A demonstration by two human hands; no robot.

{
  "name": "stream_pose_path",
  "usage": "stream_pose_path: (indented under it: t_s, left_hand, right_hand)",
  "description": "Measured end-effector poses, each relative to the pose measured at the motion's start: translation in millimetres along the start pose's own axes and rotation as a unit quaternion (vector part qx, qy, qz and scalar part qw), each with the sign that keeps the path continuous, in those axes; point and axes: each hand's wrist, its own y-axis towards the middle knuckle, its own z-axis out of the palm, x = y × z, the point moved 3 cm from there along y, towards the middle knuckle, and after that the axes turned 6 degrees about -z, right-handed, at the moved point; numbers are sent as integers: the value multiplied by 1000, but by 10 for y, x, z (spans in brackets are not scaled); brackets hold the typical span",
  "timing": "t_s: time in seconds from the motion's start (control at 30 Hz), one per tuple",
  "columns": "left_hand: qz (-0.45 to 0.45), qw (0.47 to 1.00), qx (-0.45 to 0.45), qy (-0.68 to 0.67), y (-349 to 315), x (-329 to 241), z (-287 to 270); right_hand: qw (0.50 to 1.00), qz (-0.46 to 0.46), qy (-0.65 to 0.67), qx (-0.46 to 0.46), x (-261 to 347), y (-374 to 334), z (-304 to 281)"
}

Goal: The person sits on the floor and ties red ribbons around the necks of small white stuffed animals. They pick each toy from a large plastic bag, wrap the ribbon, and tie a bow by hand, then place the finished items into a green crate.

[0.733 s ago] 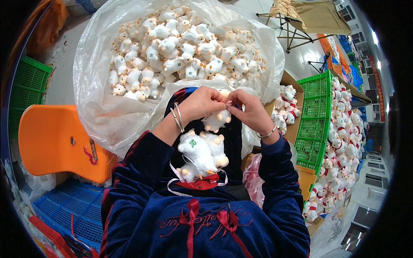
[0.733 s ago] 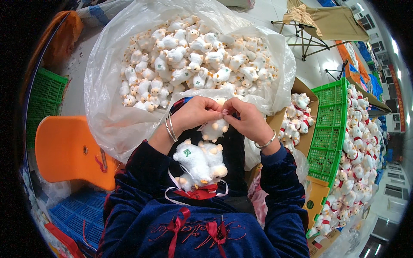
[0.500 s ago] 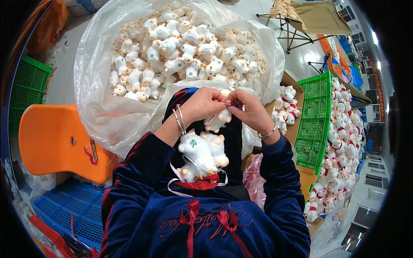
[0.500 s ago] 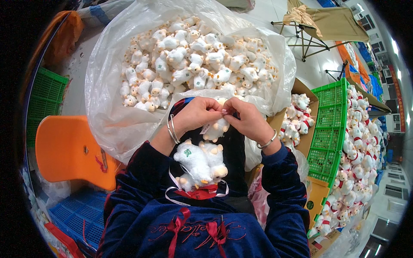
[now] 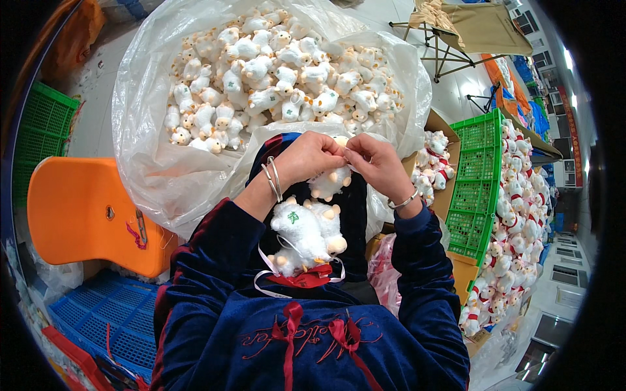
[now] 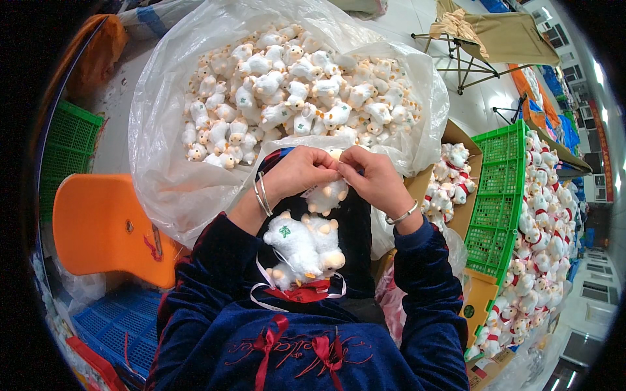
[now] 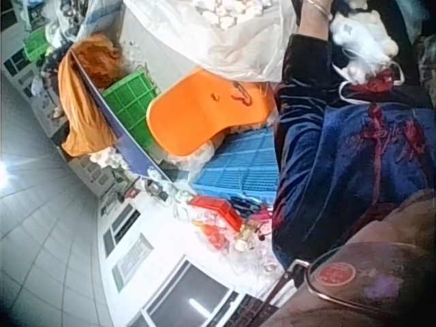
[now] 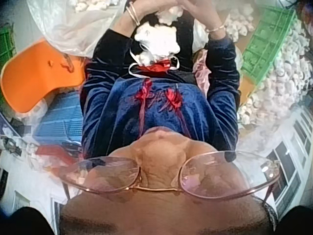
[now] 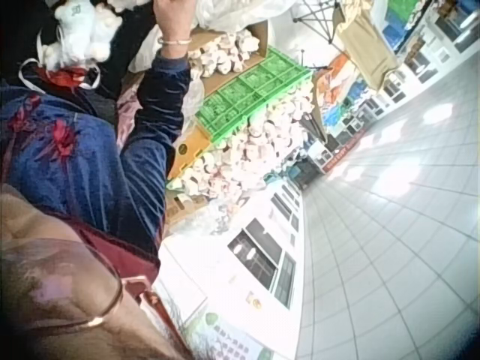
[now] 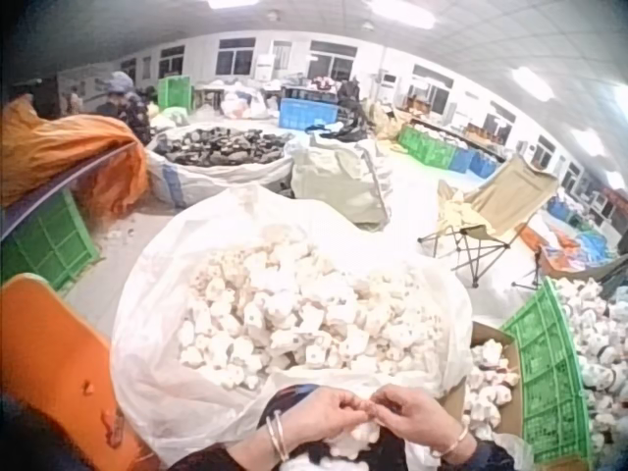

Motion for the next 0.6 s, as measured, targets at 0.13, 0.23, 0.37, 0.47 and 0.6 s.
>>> stream_pose_path:
  t_s: [0.13,0.23,0.37,0.47,0.6]
  left_hand:
    - [-4,1000,18,-8,-8,-2,-30]
    - [11,1000,7,8,9,-9,-12]
    - [22,1000,-8,20,21,-3,21]
    - [27,998,4,48,11,-45,-2]
    - [21,998,-4,56,49,-2,-16]
  right_hand:
    - [1000,-10,-15,-1,66,24,-3]
    - [999,-16,-31,-2,51,24,4]
    - [996,-55,-70,-9,143,38,1]
    - [996,-48,-78,-9,147,44,0]
    - [993,-75,-95,-10,103,32,18]
